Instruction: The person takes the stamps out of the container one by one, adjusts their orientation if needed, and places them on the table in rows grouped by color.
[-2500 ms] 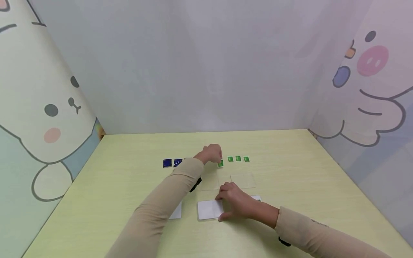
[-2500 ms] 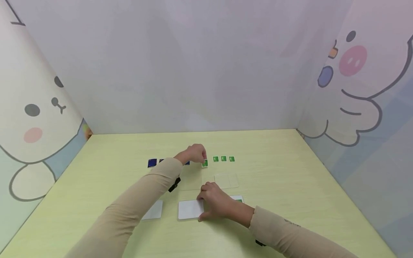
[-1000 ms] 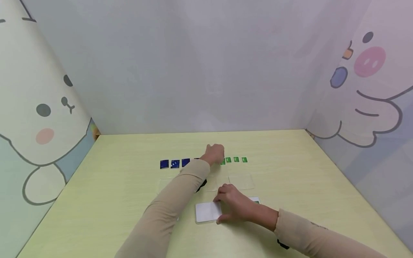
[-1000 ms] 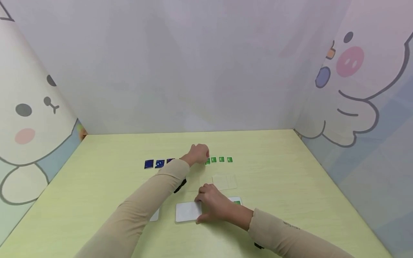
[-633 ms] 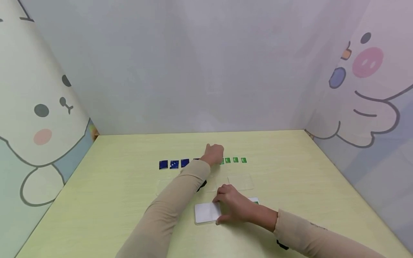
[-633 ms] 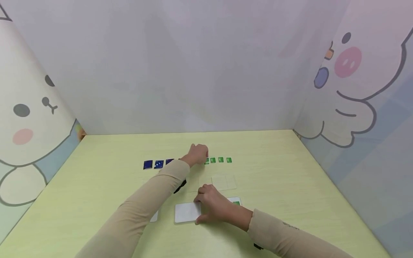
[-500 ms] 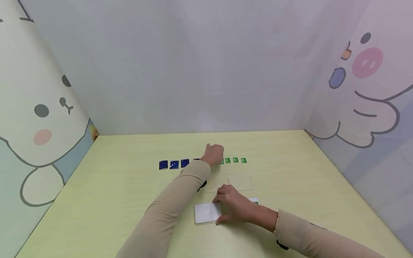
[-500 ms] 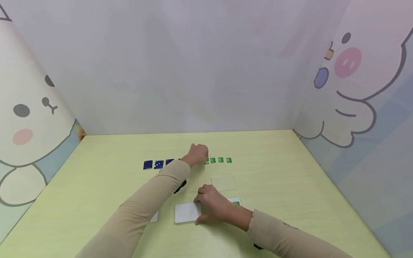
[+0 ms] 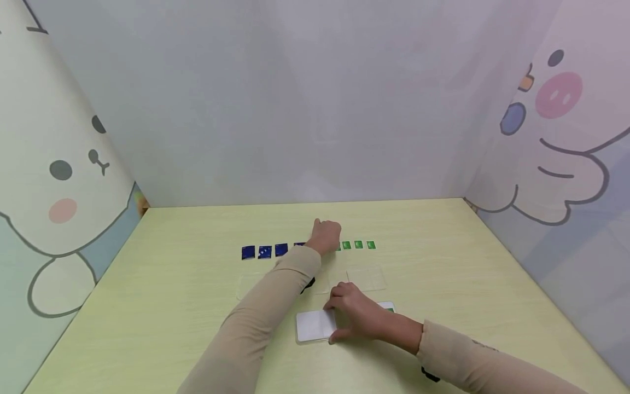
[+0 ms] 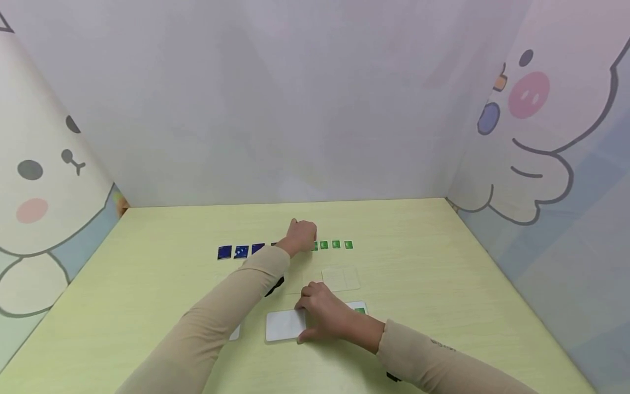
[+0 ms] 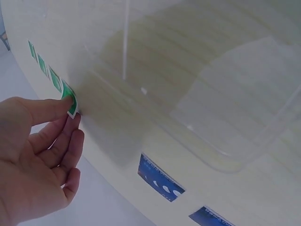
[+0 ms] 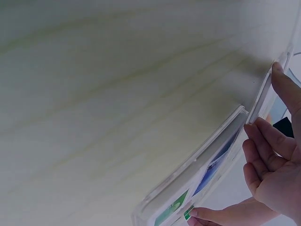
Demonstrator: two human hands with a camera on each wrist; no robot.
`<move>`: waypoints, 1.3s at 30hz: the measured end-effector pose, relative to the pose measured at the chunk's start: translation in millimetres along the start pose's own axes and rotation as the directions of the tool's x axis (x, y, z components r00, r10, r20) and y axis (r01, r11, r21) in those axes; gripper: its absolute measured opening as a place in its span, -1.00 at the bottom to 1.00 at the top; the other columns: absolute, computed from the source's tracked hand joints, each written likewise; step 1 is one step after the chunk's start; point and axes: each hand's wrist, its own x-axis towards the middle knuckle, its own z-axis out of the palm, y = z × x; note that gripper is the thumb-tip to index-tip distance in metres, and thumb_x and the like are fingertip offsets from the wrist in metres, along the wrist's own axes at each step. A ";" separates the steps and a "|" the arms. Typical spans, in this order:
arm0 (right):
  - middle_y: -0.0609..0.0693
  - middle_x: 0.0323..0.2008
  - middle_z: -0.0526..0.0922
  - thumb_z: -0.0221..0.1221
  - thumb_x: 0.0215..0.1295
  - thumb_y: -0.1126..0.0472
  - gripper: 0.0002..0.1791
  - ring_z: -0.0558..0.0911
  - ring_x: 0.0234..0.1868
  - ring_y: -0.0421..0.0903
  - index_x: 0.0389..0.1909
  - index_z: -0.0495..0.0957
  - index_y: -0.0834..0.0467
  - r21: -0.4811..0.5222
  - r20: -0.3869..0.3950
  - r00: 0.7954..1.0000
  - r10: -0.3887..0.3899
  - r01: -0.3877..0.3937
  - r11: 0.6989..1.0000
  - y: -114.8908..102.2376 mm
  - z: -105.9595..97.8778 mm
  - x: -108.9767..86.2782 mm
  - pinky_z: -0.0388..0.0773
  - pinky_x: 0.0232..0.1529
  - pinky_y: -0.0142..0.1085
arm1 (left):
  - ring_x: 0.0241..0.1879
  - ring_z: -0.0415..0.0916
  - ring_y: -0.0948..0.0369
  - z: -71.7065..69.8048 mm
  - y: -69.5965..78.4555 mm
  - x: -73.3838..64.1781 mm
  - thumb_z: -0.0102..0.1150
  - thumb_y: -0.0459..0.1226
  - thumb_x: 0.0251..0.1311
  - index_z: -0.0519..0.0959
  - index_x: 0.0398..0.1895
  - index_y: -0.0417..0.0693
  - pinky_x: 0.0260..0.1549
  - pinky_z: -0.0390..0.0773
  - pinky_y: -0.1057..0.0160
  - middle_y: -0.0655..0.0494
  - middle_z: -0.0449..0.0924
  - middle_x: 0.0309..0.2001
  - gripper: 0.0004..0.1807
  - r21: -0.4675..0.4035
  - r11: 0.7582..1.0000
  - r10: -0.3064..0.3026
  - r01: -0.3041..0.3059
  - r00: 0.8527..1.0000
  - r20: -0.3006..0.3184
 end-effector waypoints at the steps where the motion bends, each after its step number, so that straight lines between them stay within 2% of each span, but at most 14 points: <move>1: -0.14 -0.26 0.64 0.50 -0.15 -0.21 -0.42 0.46 -0.21 -0.27 -0.19 0.70 0.11 0.002 0.000 1.000 0.001 -0.001 1.000 -0.2 0.0 0.0 0.42 -0.07 -0.40 | -0.13 0.54 0.16 0.3 0.2 0.4 0.06 -0.30 0.33 0.58 -0.25 -0.02 0.43 0.16 -0.01 0.10 0.69 -0.21 -0.91 0.008 1.000 0.000 0.000 1.000 0.000; 9: -0.13 -0.25 0.64 0.50 -0.15 -0.21 -0.42 0.46 -0.20 -0.27 -0.18 0.70 0.12 0.006 0.006 1.000 0.008 -0.008 1.000 -0.4 -1.4 -0.7 0.42 -0.08 -0.39 | -0.04 0.56 0.15 3.6 1.2 2.9 0.05 -0.23 0.33 0.63 -0.15 0.02 0.34 0.25 0.06 0.11 0.71 -0.12 -0.83 0.104 0.995 0.012 -0.009 1.000 -0.026; 14: -0.12 -0.23 0.64 0.51 -0.17 -0.19 -0.41 0.46 -0.19 -0.27 -0.16 0.70 0.12 0.008 0.018 0.999 0.027 -0.027 1.000 -2.2 -1.4 -0.2 0.43 -0.07 -0.40 | -0.01 0.57 0.14 1.7 1.4 -0.7 0.07 -0.21 0.33 0.64 -0.14 0.00 0.31 0.27 0.07 0.10 0.72 -0.11 -0.82 0.123 0.992 0.025 -0.020 0.999 -0.041; 20: -0.13 -0.25 0.63 0.51 -0.16 -0.19 -0.42 0.46 -0.19 -0.27 -0.17 0.69 0.11 0.019 0.016 1.000 0.023 -0.023 1.000 -2.5 -2.1 -0.8 0.43 -0.06 -0.38 | 0.01 0.57 0.15 -2.7 2.8 -4.6 0.05 -0.19 0.34 0.65 -0.16 0.00 0.31 0.28 0.09 0.10 0.71 -0.12 -0.81 0.141 0.990 0.015 -0.011 0.999 -0.032; 21: -0.13 -0.25 0.63 0.51 -0.15 -0.19 -0.42 0.46 -0.19 -0.27 -0.18 0.69 0.11 0.020 0.014 1.000 0.020 -0.020 1.000 -2.5 -2.3 -1.1 0.42 -0.06 -0.37 | -0.04 0.58 0.14 1.4 1.3 -0.9 0.08 -0.19 0.32 0.65 -0.22 0.01 0.27 0.30 0.08 0.10 0.71 -0.18 -0.84 0.140 0.990 0.024 -0.017 0.998 -0.052; 27: -0.13 -0.25 0.63 0.52 -0.16 -0.17 -0.42 0.46 -0.19 -0.27 -0.17 0.69 0.12 0.019 0.009 1.000 0.022 -0.022 1.000 -3.4 -1.4 -1.5 0.43 -0.04 -0.36 | -0.05 0.56 0.15 2.3 -1.7 1.1 0.08 -0.19 0.32 0.64 -0.26 0.01 0.29 0.28 0.08 0.12 0.70 -0.22 -0.84 0.125 0.992 0.026 -0.020 0.999 -0.044; 28: -0.13 -0.25 0.63 0.52 -0.16 -0.17 -0.42 0.45 -0.19 -0.27 -0.17 0.69 0.11 0.019 0.009 1.000 0.023 -0.023 1.000 -3.7 -1.3 -1.5 0.43 -0.04 -0.37 | -0.01 0.55 0.16 -1.9 -0.8 -2.9 0.05 -0.19 0.34 0.64 -0.22 0.01 0.33 0.26 0.08 0.12 0.70 -0.18 -0.83 0.123 0.992 0.016 -0.013 1.000 -0.023; 34: -0.12 -0.26 0.64 0.52 -0.16 -0.16 -0.43 0.45 -0.21 -0.27 -0.18 0.69 0.12 0.009 0.001 1.000 0.011 -0.011 1.000 -4.1 -1.0 -1.8 0.43 -0.07 -0.38 | -0.20 0.45 0.19 -2.2 -4.0 -6.4 0.14 -0.19 0.28 0.58 -0.36 0.02 0.24 0.29 0.10 0.16 0.63 -0.33 -0.89 0.101 0.995 0.003 0.000 0.999 -0.036; 39: -0.13 -0.25 0.64 0.52 -0.16 -0.16 -0.43 0.44 -0.21 -0.28 -0.17 0.70 0.11 0.006 0.016 0.999 0.030 -0.030 1.000 -3.7 -1.7 -1.9 0.43 -0.08 -0.38 | -0.25 0.40 0.19 -3.5 -6.3 -11.1 0.15 -0.19 0.27 0.57 -0.38 0.03 0.19 0.30 0.11 0.18 0.57 -0.38 -0.90 0.090 0.996 0.002 0.002 0.999 -0.039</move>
